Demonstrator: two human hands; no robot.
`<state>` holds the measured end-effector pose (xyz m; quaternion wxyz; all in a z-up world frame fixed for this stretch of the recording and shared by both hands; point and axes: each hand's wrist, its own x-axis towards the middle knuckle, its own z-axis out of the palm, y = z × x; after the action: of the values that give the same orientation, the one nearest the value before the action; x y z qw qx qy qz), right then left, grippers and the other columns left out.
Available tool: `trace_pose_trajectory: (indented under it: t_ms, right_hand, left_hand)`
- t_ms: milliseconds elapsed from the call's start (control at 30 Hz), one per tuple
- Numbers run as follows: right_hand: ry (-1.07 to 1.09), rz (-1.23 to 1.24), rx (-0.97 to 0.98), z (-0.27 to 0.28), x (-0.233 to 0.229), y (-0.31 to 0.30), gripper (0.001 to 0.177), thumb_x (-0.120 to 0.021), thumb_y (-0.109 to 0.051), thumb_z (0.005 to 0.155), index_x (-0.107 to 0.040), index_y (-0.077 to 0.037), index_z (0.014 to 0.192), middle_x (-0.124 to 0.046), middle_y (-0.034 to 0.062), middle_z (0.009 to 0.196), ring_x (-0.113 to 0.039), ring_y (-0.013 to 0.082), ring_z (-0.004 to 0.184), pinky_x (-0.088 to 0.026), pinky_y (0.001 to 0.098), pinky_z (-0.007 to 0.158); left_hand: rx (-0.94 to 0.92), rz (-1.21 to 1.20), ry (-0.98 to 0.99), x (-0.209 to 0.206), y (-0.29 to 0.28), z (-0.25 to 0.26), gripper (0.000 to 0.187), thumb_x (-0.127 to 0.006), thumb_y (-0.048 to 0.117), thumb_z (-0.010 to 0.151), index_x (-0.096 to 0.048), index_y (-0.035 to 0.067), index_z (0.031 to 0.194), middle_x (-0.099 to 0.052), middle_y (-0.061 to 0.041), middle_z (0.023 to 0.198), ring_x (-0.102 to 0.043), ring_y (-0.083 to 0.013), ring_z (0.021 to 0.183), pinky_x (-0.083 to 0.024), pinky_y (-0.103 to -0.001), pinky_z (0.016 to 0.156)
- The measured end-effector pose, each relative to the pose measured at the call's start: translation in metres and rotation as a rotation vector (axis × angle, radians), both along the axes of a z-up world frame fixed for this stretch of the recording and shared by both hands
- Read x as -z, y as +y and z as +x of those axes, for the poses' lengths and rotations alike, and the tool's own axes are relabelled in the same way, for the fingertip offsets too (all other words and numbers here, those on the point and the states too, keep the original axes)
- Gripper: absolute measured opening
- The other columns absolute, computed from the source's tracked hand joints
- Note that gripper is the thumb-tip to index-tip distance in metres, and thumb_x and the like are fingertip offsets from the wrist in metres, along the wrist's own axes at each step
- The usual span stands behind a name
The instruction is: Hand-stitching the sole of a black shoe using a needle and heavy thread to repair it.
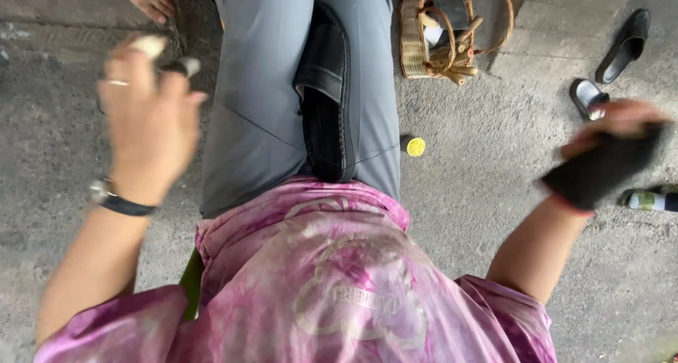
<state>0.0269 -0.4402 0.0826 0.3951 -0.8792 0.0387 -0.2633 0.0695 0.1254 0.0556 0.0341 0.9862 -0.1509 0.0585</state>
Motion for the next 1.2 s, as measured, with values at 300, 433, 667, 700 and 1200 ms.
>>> trace_pose_trajectory:
  t_ms: [300, 433, 667, 700, 1200]
  right_hand:
    - [0.408, -0.17, -0.724, -0.049, 0.066, 0.209, 0.042, -0.074, -0.022, 0.076, -0.066, -0.017, 0.117, -0.056, -0.011, 0.06, -0.059, 0.0127, 0.05, -0.055, 0.0255, 0.054]
    - [0.601, 0.011, -0.573, -0.036, 0.034, 0.229, 0.011, -0.065, -0.021, 0.086, -0.072, -0.02, 0.094, -0.06, -0.0045, 0.061, -0.061, 0.0161, 0.054, -0.052, 0.0259, 0.054]
    - [1.011, 0.409, -0.45, -0.021, 0.025, 0.23, 0.016, -0.068, -0.006, 0.083, -0.073, -0.01, 0.098, -0.068, 0.0035, 0.069, -0.062, 0.0102, 0.059, -0.053, 0.0244, 0.059]
    - [1.019, 0.411, -0.448, -0.02, 0.025, 0.232, 0.016, -0.068, -0.006, 0.083, -0.073, -0.01, 0.098, -0.068, 0.0035, 0.069, -0.062, 0.0102, 0.059, -0.053, 0.0244, 0.059]
    - [0.641, 0.034, -0.662, -0.027, 0.008, 0.24, 0.011, -0.071, -0.015, 0.085, -0.07, -0.009, 0.094, -0.062, 0.0113, 0.06, -0.064, 0.0307, 0.055, -0.054, 0.0359, 0.052]
  left_hand:
    - [0.534, -0.665, 0.26, -0.002, -0.096, -0.05, 0.027, -0.069, 0.024, 0.082, -0.062, 0.006, 0.063, -0.059, -0.012, 0.108, -0.043, -0.039, 0.128, -0.047, -0.045, 0.081]
    - [0.334, -1.541, 0.972, -0.014, -0.095, -0.044, 0.025, -0.061, 0.017, 0.093, -0.068, 0.0, 0.075, -0.061, -0.019, 0.109, -0.044, -0.0369, 0.119, -0.039, -0.048, 0.091]
    - [0.437, -0.822, 0.395, 0.037, -0.11, -0.054, 0.032, -0.066, 0.031, 0.091, -0.056, 0.006, 0.074, -0.065, -0.009, 0.085, -0.067, -0.027, 0.085, -0.055, -0.035, 0.065]
    - [0.433, -0.825, 0.402, 0.047, -0.112, -0.056, 0.032, -0.066, 0.031, 0.091, -0.056, 0.006, 0.074, -0.065, -0.009, 0.085, -0.067, -0.027, 0.085, -0.055, -0.035, 0.065]
    - [0.36, -0.794, 0.089, 0.052, -0.13, -0.06, 0.04, -0.081, 0.045, 0.07, -0.066, 0.016, 0.093, -0.056, 0.0, 0.108, -0.067, -0.0233, 0.085, -0.058, -0.034, 0.068]
